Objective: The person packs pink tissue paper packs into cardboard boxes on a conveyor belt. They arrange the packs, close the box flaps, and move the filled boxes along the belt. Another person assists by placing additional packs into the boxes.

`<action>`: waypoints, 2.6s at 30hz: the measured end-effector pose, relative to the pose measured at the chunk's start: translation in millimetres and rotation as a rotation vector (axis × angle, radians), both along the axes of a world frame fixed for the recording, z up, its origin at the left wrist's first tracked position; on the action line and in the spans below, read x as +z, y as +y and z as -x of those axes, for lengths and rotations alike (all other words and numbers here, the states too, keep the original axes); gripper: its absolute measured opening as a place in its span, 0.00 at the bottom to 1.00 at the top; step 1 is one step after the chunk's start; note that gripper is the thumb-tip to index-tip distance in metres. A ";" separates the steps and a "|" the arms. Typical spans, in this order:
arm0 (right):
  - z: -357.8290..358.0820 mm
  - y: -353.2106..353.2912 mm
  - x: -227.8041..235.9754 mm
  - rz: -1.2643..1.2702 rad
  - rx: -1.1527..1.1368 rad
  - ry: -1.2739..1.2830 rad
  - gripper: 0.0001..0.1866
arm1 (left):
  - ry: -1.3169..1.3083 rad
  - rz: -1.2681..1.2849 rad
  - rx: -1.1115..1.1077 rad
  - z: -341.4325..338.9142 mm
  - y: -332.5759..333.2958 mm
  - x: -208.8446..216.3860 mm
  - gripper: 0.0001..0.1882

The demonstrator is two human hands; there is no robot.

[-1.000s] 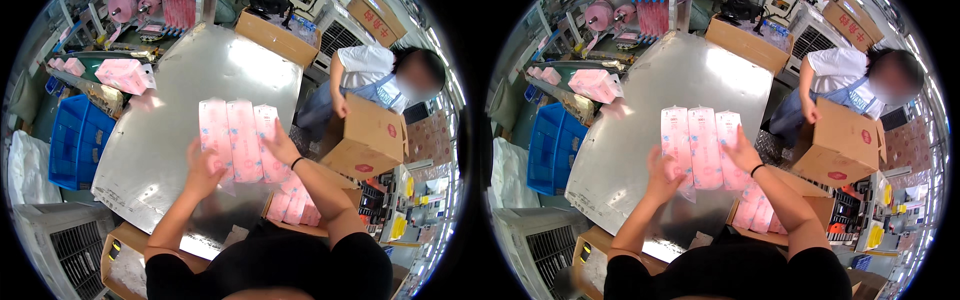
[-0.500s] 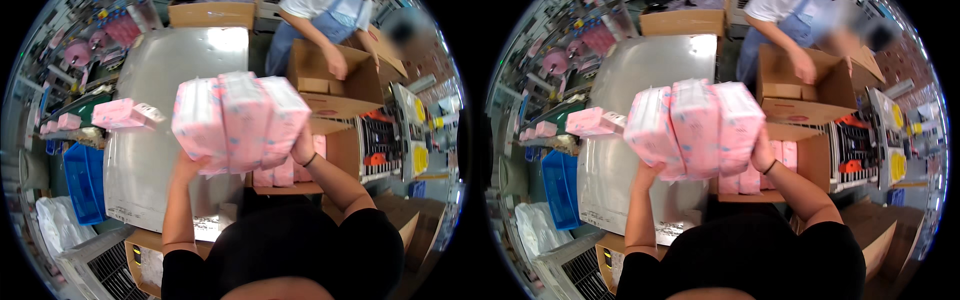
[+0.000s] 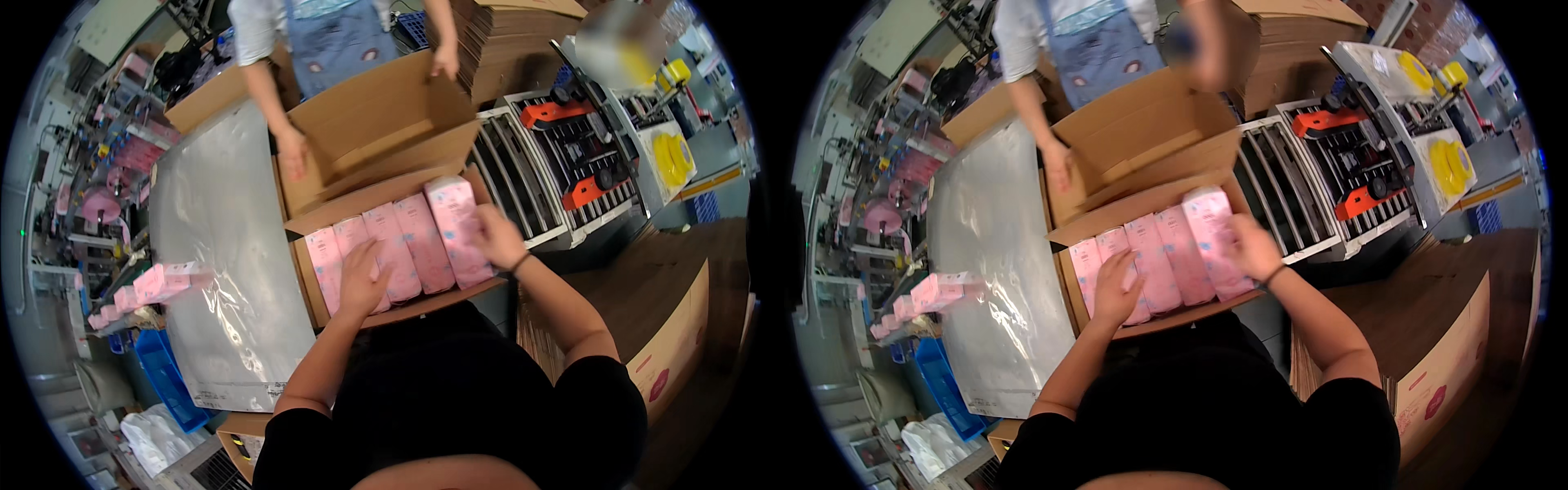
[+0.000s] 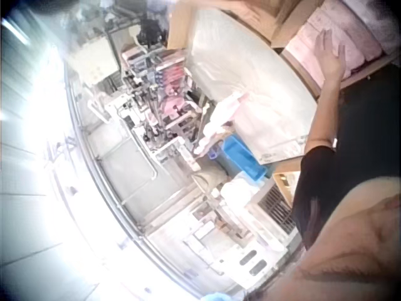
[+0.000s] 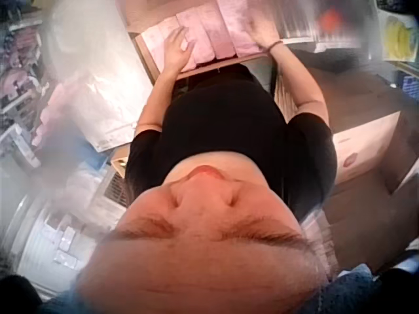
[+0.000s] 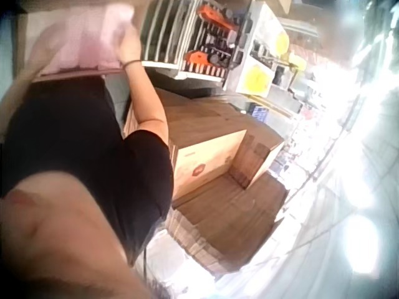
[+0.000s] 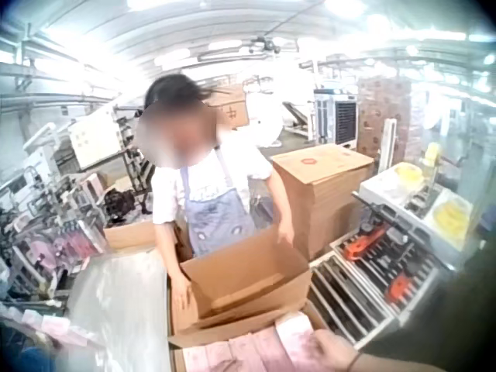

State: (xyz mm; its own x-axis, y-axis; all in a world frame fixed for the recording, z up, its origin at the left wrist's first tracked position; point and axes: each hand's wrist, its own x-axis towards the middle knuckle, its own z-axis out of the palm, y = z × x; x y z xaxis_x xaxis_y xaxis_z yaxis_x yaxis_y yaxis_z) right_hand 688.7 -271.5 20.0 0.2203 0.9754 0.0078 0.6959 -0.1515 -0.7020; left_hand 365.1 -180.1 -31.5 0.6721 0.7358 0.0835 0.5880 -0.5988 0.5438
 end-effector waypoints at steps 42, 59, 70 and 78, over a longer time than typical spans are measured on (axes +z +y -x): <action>-101.7 92.3 10.1 -0.100 0.152 -0.551 0.26 | 0.164 -0.016 0.087 -117.5 28.5 -47.1 0.55; -360.0 0.2 -127.4 0.044 0.393 -0.439 0.39 | -0.721 0.722 0.586 -302.4 -31.3 -149.3 0.42; -426.7 -0.4 -137.6 -0.054 -0.160 -0.443 0.39 | -0.351 0.628 0.361 -527.7 78.8 -137.6 0.47; -267.8 -174.7 -144.5 0.467 0.325 -0.133 0.37 | 0.102 1.068 -0.132 -566.7 109.5 -135.3 0.50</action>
State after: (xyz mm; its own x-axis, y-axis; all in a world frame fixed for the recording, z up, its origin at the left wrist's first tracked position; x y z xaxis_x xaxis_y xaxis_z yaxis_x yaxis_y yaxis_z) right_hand 956.5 -446.2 -124.5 -0.0641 0.8996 -0.4321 0.8360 -0.1881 -0.5155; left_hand 931.8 -70.6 -166.8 0.7189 0.3161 -0.6191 0.6257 0.0936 0.7744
